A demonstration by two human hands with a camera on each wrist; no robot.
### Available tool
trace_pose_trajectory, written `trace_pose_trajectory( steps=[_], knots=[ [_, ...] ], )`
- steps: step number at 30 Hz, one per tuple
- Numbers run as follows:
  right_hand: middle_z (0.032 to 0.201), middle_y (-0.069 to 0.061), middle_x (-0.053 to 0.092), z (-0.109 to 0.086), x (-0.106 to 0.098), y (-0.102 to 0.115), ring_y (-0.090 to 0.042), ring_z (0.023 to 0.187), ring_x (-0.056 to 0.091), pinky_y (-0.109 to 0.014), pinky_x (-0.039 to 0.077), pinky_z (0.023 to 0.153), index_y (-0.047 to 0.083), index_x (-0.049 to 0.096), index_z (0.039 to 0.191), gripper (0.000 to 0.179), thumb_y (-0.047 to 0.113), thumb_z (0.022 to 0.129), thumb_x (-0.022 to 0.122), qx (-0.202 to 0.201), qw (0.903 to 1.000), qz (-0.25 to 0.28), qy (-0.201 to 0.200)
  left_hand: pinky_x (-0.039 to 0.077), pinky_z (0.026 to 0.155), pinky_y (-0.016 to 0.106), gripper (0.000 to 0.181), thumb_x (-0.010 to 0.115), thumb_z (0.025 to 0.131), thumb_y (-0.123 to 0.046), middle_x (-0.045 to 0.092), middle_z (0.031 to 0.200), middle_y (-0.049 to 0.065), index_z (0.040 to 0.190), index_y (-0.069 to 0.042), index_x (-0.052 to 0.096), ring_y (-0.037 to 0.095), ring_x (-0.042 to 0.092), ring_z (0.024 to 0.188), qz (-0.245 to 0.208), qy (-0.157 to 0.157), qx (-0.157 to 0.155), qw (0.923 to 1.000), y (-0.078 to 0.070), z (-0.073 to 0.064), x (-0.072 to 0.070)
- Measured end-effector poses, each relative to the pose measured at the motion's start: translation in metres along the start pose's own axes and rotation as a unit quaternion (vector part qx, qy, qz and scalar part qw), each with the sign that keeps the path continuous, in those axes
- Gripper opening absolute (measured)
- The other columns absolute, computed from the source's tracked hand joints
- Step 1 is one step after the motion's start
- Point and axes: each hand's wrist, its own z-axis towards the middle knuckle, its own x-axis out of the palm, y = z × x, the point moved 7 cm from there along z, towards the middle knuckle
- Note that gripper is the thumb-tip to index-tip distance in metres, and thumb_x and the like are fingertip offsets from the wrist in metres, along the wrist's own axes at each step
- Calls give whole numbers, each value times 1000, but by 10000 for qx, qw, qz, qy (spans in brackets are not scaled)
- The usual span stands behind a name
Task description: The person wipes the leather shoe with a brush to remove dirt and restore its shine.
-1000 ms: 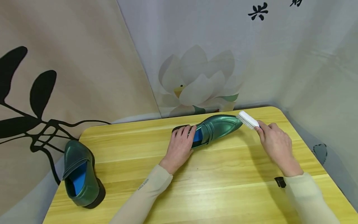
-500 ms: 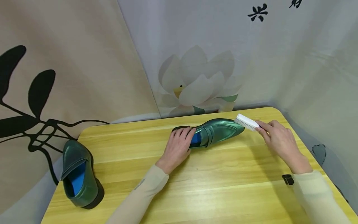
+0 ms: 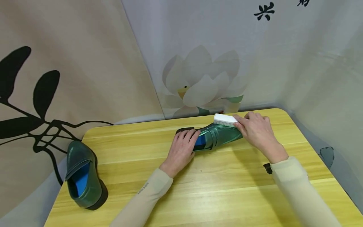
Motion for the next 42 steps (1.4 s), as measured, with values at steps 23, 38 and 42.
trace_pose_trajectory(
  steps=[23,38,42],
  knots=[
    [98,-17,63,-1,1,-6,-34,85,57,-49,38,66,14,73,131,42,39,105,50,455,9988,-101,-148,39,114,51,94,96,75,-28,53,146,15,151,-11,43,34,49,135,-63,253,-275,9993,1,-2,0],
    [97,-17,65,-28,-14,-33,-30,76,56,-49,39,65,15,73,131,41,40,99,71,562,9966,287,-523,42,109,56,79,88,83,-27,57,140,18,149,-12,46,37,54,129,209,130,-148,9996,-17,0,-9],
    [96,-18,65,-40,-18,-43,-28,72,54,-48,40,62,14,74,131,42,39,97,73,540,9965,292,-570,41,110,60,68,81,89,-19,56,141,18,148,-13,48,38,52,132,237,-71,14,9997,-24,-4,-10]
  ],
)
